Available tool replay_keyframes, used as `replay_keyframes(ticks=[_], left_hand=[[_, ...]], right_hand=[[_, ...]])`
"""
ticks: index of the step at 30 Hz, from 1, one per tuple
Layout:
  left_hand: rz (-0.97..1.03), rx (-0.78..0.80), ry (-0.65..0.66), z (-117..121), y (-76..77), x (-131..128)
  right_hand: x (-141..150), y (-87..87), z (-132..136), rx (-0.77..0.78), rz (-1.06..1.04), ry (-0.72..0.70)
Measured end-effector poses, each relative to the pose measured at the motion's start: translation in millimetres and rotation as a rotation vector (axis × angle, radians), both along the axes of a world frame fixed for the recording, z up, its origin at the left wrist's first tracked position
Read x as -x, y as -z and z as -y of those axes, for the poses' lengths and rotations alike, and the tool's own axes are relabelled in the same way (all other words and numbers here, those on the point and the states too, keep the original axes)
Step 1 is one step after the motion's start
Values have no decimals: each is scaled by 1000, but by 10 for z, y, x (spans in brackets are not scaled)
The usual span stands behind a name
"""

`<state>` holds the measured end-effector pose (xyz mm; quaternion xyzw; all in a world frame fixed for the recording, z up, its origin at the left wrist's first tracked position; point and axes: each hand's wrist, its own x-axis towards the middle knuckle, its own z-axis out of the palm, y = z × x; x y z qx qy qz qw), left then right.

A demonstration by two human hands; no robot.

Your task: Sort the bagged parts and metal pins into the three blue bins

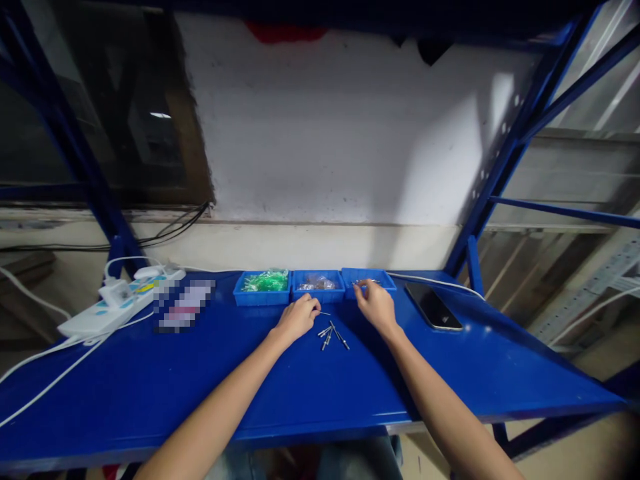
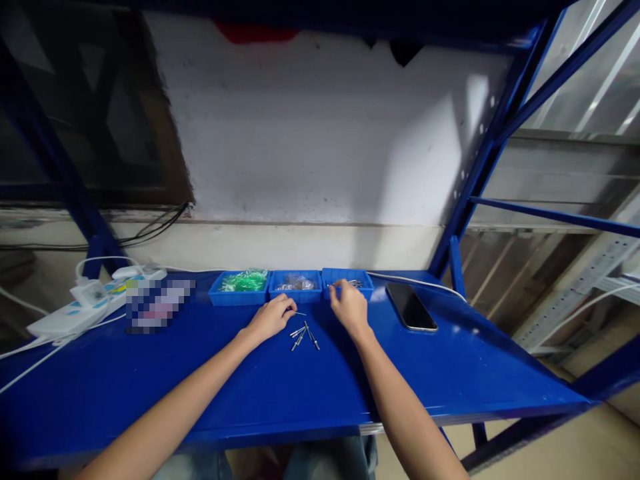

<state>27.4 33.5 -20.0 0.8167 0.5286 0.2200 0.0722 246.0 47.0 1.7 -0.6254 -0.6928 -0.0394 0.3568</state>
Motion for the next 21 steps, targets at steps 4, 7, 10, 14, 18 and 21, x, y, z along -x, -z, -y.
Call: replay_keyframes(ticks=[4,7,10,14,18,21], left_hand=[[150,-30,27,26,74,61],[266,-69,43,56,100,86],[288,-74,33,68,83,81],[312,-56,56,105,25,56],[397,-51,117,160,-16,48],[400,-69,113,169,-18,59]], right_hand=[[270,128,149,61,70,-356],[444,166,230,31,134,-509],[494,167,267,-12,168,-529],[453,155,267,-66,178,-509],[419,169,230,-69,183,-521],[427,186,219,-60,170,-552]])
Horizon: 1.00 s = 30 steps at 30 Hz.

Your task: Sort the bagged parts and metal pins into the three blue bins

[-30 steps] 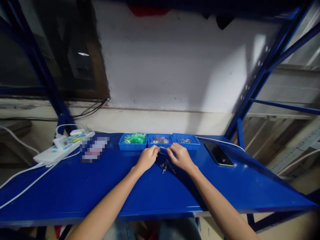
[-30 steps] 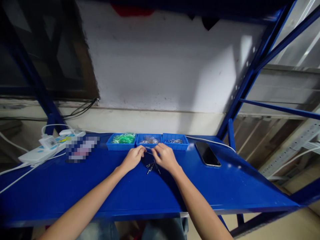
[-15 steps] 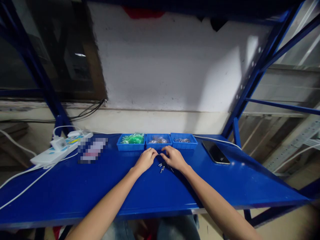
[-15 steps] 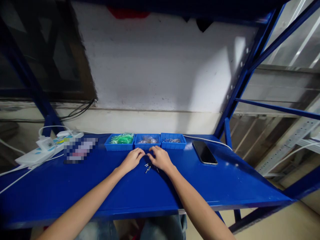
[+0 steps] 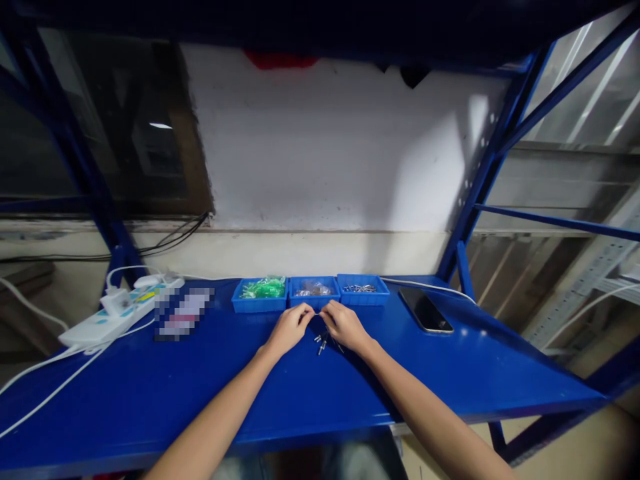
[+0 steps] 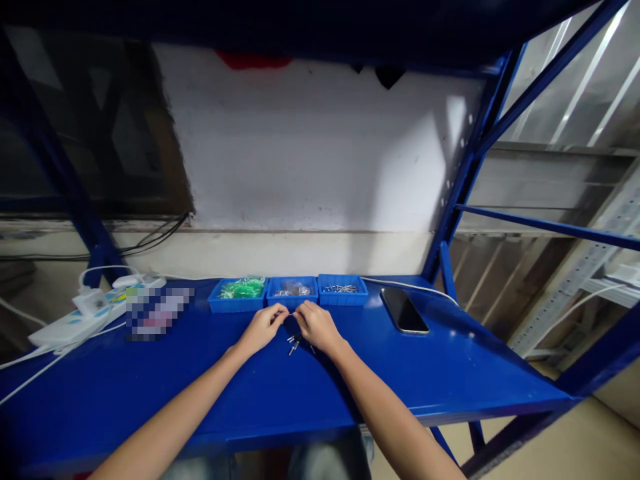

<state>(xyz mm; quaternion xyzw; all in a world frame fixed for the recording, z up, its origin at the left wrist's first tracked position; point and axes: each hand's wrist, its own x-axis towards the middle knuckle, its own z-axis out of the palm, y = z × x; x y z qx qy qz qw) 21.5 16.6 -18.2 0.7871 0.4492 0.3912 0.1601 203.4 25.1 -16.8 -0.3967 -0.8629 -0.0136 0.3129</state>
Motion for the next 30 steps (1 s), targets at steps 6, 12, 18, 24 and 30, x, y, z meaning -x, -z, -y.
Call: replay_keyframes(ticks=[6,12,18,24,30], left_hand=[[-46,28,-64,-16,-13,6],[-89,37,26,31,-13,-21],[-379,23,117,-8,-29,-115],[-450,26,116,-80,-39,-132],[-154,16,11,-86,27,-17]], right_hand=[[6,-92,68,-42,7,-75],[-290,-286,-216,-207,-198,357],[-420,-176,-384,-208,-263,624],[-94,-76,-95,50,-245,240],[-67,-79,-1,178,-112,-1]])
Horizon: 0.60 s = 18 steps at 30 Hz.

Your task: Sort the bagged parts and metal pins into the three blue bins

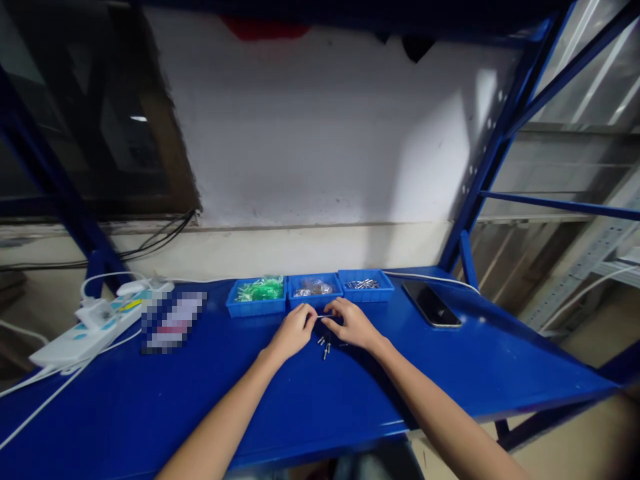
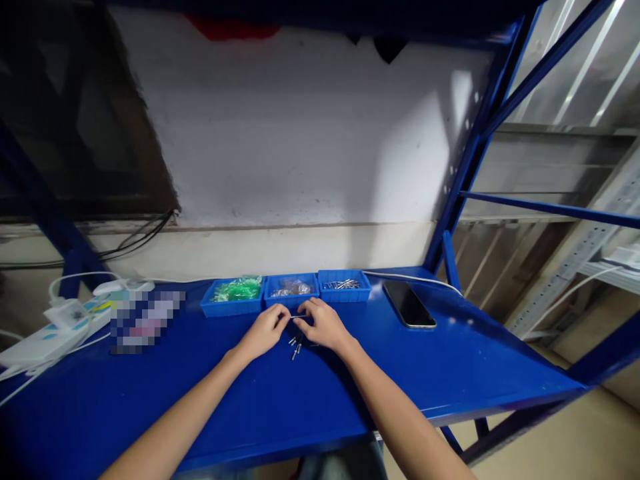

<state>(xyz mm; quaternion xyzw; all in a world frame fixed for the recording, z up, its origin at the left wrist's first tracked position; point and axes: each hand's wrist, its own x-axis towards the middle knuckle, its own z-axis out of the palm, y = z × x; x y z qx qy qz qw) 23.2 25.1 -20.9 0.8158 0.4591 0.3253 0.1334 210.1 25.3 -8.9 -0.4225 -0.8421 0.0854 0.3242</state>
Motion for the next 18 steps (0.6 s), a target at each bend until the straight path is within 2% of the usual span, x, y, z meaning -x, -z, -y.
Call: replay_keyframes(ticks=[6,12,18], left_hand=[[87,31,-60,-6,-12,37],[139,50,-19,60,-35,-4],[121,37,-30,64,-41,15]], right_hand=[[-22,-3,-5,-63,34,48],[4,39,-24,-50,-10,14],[7,-9,23,-57,-12,-1]])
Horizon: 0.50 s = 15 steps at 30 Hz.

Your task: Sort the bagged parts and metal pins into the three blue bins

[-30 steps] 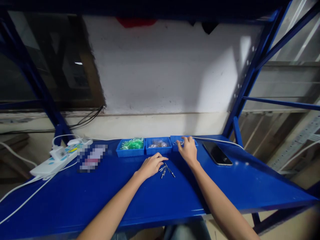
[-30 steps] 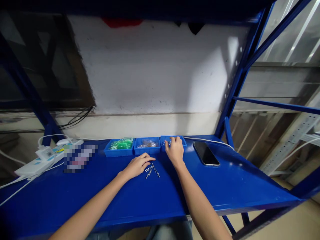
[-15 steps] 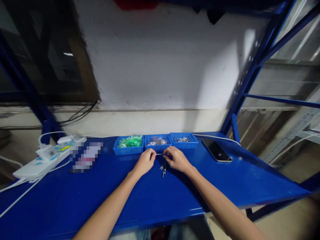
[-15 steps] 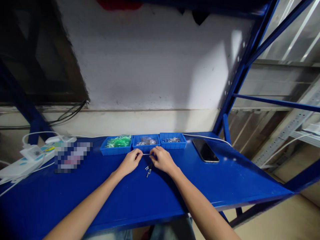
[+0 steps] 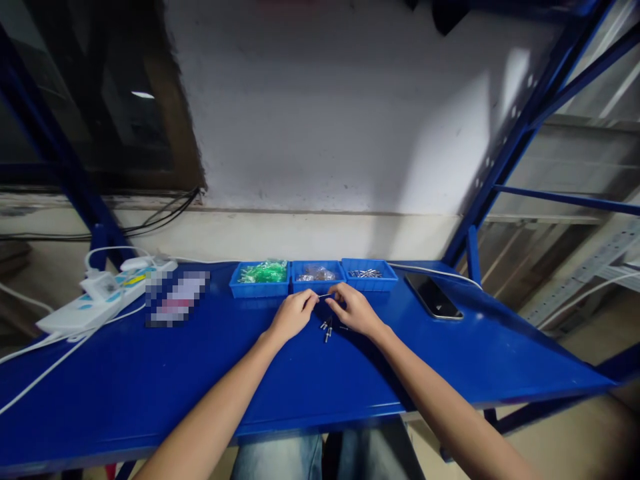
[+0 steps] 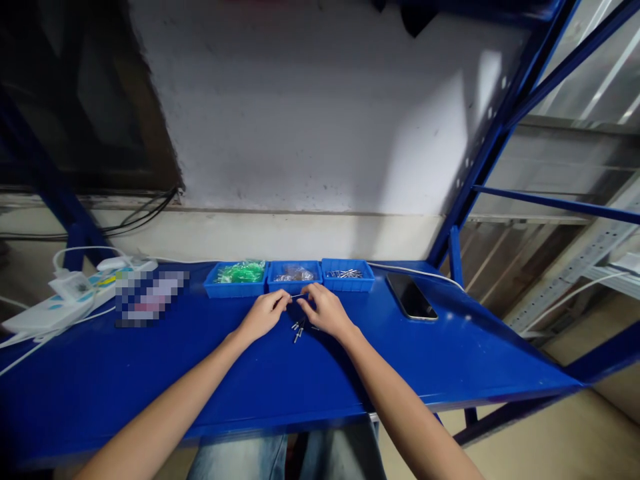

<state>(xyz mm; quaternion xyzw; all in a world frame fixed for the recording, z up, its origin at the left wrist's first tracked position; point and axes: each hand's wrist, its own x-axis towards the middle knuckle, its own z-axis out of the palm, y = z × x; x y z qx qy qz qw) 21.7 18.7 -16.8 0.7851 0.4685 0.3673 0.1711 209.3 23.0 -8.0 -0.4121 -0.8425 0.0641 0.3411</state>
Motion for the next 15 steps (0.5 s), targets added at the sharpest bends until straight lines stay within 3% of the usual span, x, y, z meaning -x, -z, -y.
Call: replay_keyframes(ticks=[8,10,13,15], left_hand=[[-36,-3,-31,7,-13,-10],[-57,0,-10,36,-37,-22],[-147,16,136,105,-88,-40],[-221,36,210,144,-107,-52]], right_hand=[[-50,-115,10,-145,-12,41],[-160,-167,-87,-226,-70,209],[-363,-174,-272,-283,-140,544],[-454,-112,-348,-242,-139,646]])
